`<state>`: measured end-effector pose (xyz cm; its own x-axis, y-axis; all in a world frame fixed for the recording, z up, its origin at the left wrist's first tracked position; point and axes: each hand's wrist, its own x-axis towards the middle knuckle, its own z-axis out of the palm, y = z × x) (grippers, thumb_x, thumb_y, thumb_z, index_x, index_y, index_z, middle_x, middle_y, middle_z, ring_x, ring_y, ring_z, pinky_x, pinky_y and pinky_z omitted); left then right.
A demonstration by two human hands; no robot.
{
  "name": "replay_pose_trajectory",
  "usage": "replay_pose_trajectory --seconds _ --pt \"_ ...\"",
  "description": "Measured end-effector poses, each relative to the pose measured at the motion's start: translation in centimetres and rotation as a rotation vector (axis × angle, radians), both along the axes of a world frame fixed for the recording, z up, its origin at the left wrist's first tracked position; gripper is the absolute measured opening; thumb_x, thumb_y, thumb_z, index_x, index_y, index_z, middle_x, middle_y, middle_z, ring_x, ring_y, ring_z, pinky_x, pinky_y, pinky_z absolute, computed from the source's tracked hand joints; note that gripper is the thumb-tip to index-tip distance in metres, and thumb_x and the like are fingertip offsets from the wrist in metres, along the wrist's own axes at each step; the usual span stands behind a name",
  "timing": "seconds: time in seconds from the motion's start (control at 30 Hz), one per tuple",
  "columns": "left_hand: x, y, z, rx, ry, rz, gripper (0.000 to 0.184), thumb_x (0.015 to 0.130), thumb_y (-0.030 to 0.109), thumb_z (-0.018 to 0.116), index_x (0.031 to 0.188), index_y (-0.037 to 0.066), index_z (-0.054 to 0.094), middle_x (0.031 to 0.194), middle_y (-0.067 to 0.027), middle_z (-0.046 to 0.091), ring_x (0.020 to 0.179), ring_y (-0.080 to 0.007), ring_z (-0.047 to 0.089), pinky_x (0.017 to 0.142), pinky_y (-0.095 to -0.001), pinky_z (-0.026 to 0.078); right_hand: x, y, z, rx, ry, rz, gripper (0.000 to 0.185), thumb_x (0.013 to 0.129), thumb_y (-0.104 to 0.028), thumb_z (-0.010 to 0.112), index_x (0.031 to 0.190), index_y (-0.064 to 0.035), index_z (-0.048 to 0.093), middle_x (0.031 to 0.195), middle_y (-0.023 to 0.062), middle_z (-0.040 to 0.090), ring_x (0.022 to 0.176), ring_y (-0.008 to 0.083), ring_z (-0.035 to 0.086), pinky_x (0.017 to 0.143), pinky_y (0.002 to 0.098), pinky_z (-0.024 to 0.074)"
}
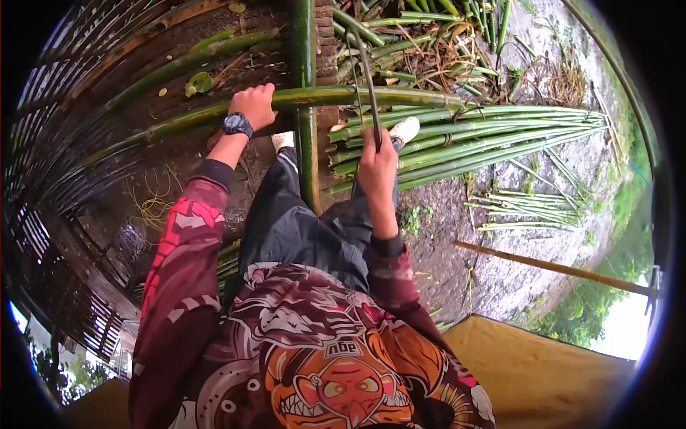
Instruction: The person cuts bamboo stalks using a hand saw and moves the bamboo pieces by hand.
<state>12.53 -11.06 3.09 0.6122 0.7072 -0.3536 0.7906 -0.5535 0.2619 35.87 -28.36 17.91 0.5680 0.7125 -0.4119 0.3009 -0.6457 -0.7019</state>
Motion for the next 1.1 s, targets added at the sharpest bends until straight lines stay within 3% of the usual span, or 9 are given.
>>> replay_pose_trajectory --seconds 0.17,0.2,0.27,0.33,0.37,0.63,0.87,1.03,1.1 --pt "-0.1 0.0 0.2 -0.033 0.021 -0.014 0.049 0.075 0.035 0.086 0.108 0.010 0.059 0.097 -0.0114 0.072 0.092 -0.0330 0.073 0.076 -0.0476 0.060 -1.9 -5.9 10.2 -0.259 0.098 -0.107 0.029 0.108 -0.026 0.055 0.111 0.0007 0.068 0.083 0.0204 0.066 0.073 0.0297 0.063 0.068 0.0405 0.0484" --pt "-0.1 0.4 -0.1 0.006 0.013 -0.012 0.050 0.075 0.036 0.086 0.108 0.010 0.059 0.097 -0.0112 0.072 0.091 -0.0331 0.073 0.076 -0.0477 0.060 -1.7 -5.1 9.2 -0.257 0.103 -0.102 0.029 0.108 -0.026 0.055 0.111 0.0007 0.068 0.083 0.0204 0.066 0.073 0.0297 0.063 0.068 0.0405 0.0484" --pt "0.2 2.7 -0.9 0.041 0.005 -0.017 0.048 0.075 0.036 0.086 0.106 0.010 0.060 0.096 -0.0115 0.073 0.090 -0.0332 0.073 0.075 -0.0473 0.060 -1.5 -2.6 5.8 -0.078 -0.047 -0.012 0.024 0.106 -0.024 0.056 0.109 -0.0024 0.065 0.083 0.0239 0.067 0.075 0.0440 0.068 0.065 0.0476 0.0513" --pt "0.2 0.2 -0.1 0.041 -0.017 -0.013 0.045 0.074 0.035 0.086 0.102 0.010 0.061 0.095 -0.0121 0.073 0.089 -0.0335 0.074 0.074 -0.0466 0.061 1.1 2.7 -1.6 -0.030 -0.152 0.084 0.023 0.106 -0.024 0.056 0.108 -0.0031 0.064 0.083 0.0255 0.068 0.078 0.0457 0.069 0.067 0.0499 0.0520" --pt "0.4 0.4 0.2 0.053 0.003 -0.009 0.047 0.074 0.037 0.086 0.102 0.010 0.061 0.095 -0.0120 0.073 0.088 -0.0332 0.073 0.074 -0.0468 0.061 1.3 4.2 -1.9 -0.021 -0.116 0.062 0.022 0.106 -0.024 0.056 0.107 -0.0032 0.064 0.080 0.0251 0.067 0.075 0.0451 0.069 0.066 0.0501 0.0517" --pt "-0.2 0.7 0.2 -0.070 0.071 -0.015 0.048 0.077 0.039 0.083 0.107 0.010 0.060 0.097 -0.0133 0.074 0.092 -0.0350 0.074 0.075 -0.0498 0.060 0.1 2.9 -3.0 0.124 0.000 -0.027 0.023 0.108 -0.026 0.055 0.108 -0.0040 0.062 0.075 0.0246 0.064 0.070 0.0431 0.068 0.060 0.0477 0.0487" --pt "0.3 1.3 0.7 -0.065 0.084 -0.024 0.047 0.079 0.039 0.082 0.107 0.010 0.059 0.097 -0.0119 0.074 0.092 -0.0350 0.073 0.075 -0.0502 0.059 -1.2 -5.0 9.9 -0.133 0.050 -0.042 0.023 0.107 -0.024 0.054 0.110 -0.0021 0.061 0.077 0.0263 0.064 0.072 0.0459 0.066 0.063 0.0516 0.0472" --pt "0.1 0.1 0.3 -0.040 0.085 -0.022 0.049 0.077 0.039 0.084 0.109 0.011 0.058 0.100 -0.0117 0.074 0.091 -0.0348 0.074 0.076 -0.0495 0.059 1.1 3.2 -0.5 -0.015 -0.058 0.068 0.023 0.105 -0.023 0.058 0.111 -0.0008 0.062 0.077 0.0260 0.064 0.075 0.0497 0.063 0.064 0.0531 0.0474" --pt "0.3 1.1 0.8 -0.048 0.103 -0.034 0.049 0.077 0.039 0.084 0.109 0.011 0.058 0.100 -0.0115 0.074 0.091 -0.0346 0.074 0.076 -0.0493 0.059 1.1 0.5 1.0 0.011 -0.106 0.107 0.025 0.105 -0.024 0.058 0.114 -0.0011 0.064 0.078 0.0254 0.065 0.074 0.0470 0.065 0.065 0.0507 0.0486"
